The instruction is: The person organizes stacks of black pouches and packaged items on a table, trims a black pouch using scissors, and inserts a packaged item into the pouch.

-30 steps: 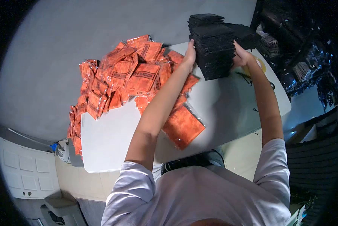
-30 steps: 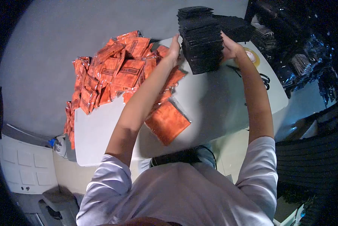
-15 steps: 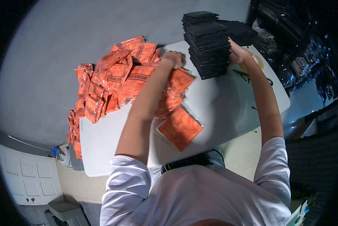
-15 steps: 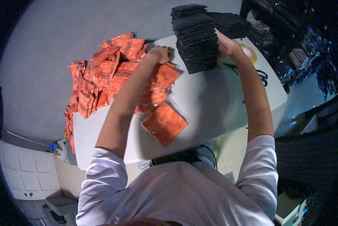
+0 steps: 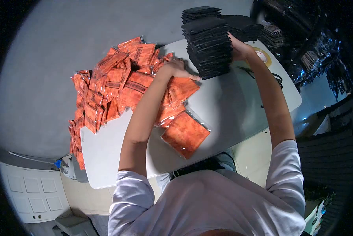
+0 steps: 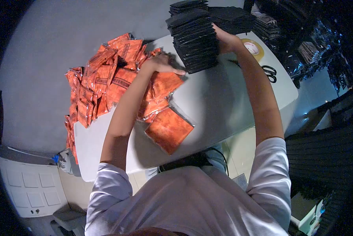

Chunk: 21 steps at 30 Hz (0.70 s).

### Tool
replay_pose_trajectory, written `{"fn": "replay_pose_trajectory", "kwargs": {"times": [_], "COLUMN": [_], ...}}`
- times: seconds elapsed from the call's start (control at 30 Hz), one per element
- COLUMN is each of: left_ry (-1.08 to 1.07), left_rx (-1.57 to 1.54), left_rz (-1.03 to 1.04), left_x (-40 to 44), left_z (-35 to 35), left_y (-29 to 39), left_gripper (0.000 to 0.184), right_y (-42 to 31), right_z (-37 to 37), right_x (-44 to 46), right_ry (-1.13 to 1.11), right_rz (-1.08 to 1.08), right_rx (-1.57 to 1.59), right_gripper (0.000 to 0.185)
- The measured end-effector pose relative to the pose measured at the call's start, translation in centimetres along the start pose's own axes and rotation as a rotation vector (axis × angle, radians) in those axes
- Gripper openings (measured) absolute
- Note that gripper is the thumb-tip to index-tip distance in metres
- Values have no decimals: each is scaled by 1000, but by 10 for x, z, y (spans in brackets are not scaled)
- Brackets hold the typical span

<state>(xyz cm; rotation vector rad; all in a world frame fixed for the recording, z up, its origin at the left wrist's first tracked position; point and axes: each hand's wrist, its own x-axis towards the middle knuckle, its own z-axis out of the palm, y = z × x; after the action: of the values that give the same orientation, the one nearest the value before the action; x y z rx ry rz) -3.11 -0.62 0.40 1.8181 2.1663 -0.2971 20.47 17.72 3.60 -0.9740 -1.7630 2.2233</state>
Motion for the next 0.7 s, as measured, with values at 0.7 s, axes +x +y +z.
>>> {"fn": "replay_pose_trajectory", "kwargs": {"times": [0.7], "left_ry": [226], "left_rx": [-23], "left_rz": [-72], "left_x": [-40], "left_z": [1], "left_y": [-1], "left_gripper": [121], "right_y": [0], "right_z": [18], "right_x": [70], "right_ry": [12], "right_rz": [101], "right_rx": [46], "right_gripper": [101]}}
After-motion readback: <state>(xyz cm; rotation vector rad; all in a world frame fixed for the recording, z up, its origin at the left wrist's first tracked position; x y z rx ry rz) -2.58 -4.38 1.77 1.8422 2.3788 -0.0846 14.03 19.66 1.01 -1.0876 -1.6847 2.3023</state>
